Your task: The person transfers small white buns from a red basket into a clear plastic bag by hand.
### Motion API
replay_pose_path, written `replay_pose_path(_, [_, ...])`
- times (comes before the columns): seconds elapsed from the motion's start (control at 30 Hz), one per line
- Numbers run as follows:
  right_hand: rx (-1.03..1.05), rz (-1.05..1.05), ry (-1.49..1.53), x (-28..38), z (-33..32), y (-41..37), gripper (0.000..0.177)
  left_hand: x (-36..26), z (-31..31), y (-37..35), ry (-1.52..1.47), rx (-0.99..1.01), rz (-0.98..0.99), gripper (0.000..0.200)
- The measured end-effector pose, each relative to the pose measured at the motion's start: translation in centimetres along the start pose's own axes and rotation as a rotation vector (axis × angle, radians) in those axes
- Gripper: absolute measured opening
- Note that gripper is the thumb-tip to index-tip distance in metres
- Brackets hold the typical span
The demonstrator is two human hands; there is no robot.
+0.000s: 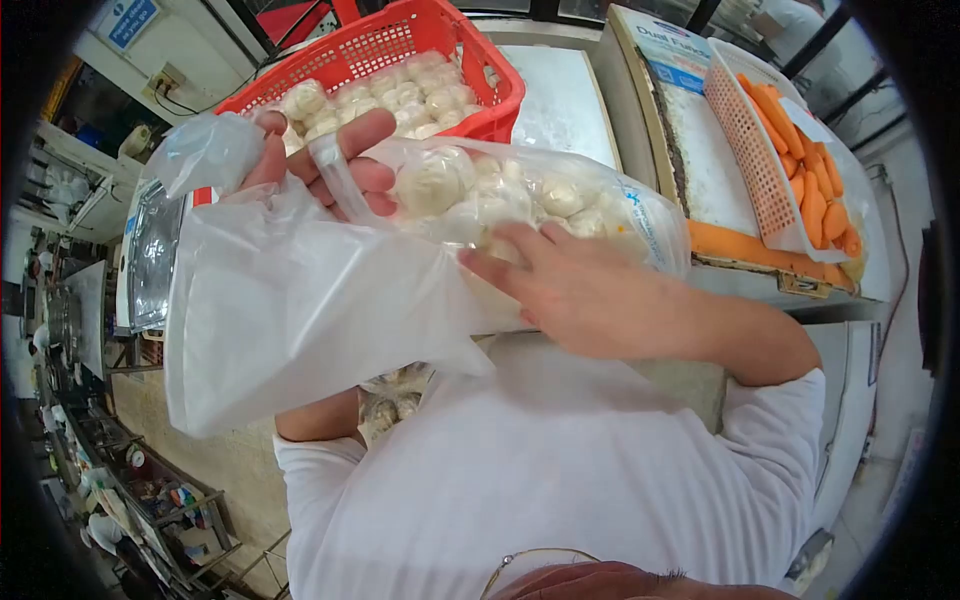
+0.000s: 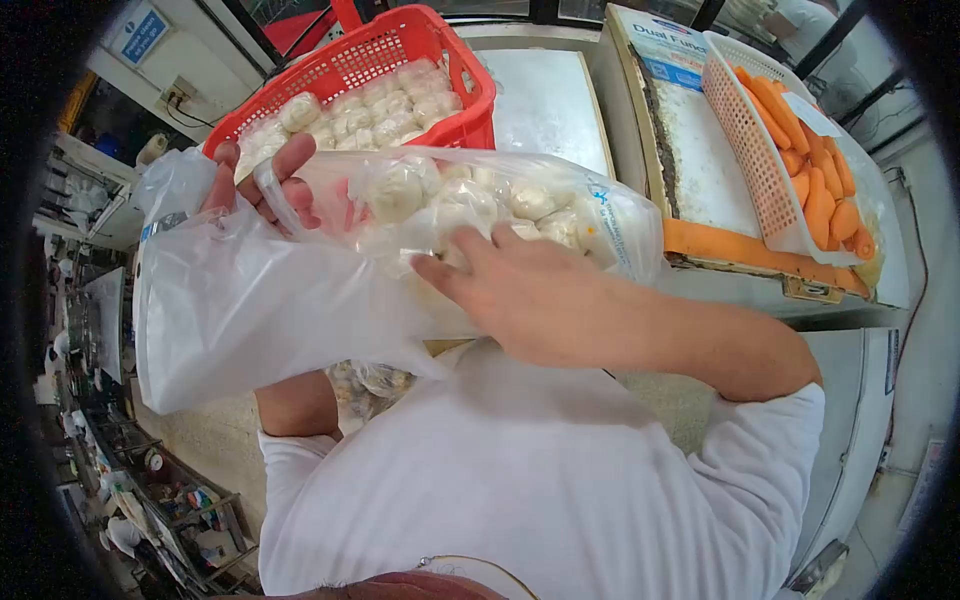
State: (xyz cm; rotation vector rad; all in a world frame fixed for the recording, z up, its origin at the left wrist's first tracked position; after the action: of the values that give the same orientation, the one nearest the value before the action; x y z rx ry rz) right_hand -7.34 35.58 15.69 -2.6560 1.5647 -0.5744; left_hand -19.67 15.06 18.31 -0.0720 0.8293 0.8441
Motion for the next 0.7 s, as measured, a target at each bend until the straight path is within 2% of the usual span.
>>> replay_pose_path(0.07, [-0.041, 0.049, 0.097, -1.0, -0.4, -0.9, 0.055, -0.2, -0.1, -0.3, 0.016, -0.059, 0.091, 0.030])
replay_pose_path(0.13, [-0.070, 0.097, 0.203, -1.9, -1.4, -1.0, 0.056, -0.1, 0.0, -0.6, -0.058, -0.062, 0.021, 0.029])
replay_pose_path(0.2, [-0.095, 0.382, 0.284, -4.7, -4.7, 0.0, 0.061, 0.2, -0.7, -0.3, -0.060, -0.002, 0.072, 0.029])
replay_pose_path(0.33, [-0.003, 0.326, 0.073, -10.2, -1.8, 4.3, 0.065, 0.6, -0.7, 0.0, -0.098, 0.108, 0.083, 0.027])
replay_pose_path(0.4, [-0.250, 0.218, -0.250, -9.8, -1.6, 5.7, 0.065, 0.8, -1.0, 0.0, -0.139, 0.060, 0.115, 0.027])
replay_pose_path(0.47, [-0.276, 0.150, -0.240, -9.4, -0.3, 6.4, 0.066, 0.9, -1.3, -0.4, -0.174, -0.002, 0.152, 0.026])
replay_pose_path(0.53, [-0.304, 0.079, -0.225, -8.8, -0.2, 6.2, 0.067, 0.9, -1.1, -0.8, -0.063, -0.005, 0.125, 0.023])
replay_pose_path(0.6, [-0.148, -0.123, 0.243, -8.6, -1.4, 4.9, 0.067, 0.7, 0.3, -1.2, -0.047, 0.016, 0.082, 0.020])
replay_pose_path(0.63, [-0.143, -0.131, 0.243, -8.5, -1.4, 4.8, 0.067, 0.7, 1.3, -1.4, -0.034, 0.043, 0.028, 0.017])
replay_pose_path(0.7, [-0.092, 0.163, 0.541, -9.4, -1.2, 4.9, 0.066, 1.3, 0.9, -1.8, -0.109, 0.016, -0.001, 0.014])
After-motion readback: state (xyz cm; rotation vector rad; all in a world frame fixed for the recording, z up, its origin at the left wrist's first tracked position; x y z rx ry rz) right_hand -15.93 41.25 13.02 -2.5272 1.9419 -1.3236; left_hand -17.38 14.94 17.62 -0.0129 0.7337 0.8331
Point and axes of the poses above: each hand's wrist, its own y-axis towards the middle knuckle, its own z-axis out of the palm, x = y × z, the point moved 3 cm from there along y, towards the middle knuckle, and after that the axes turned 6 degrees about x, right-handed, at the moved point
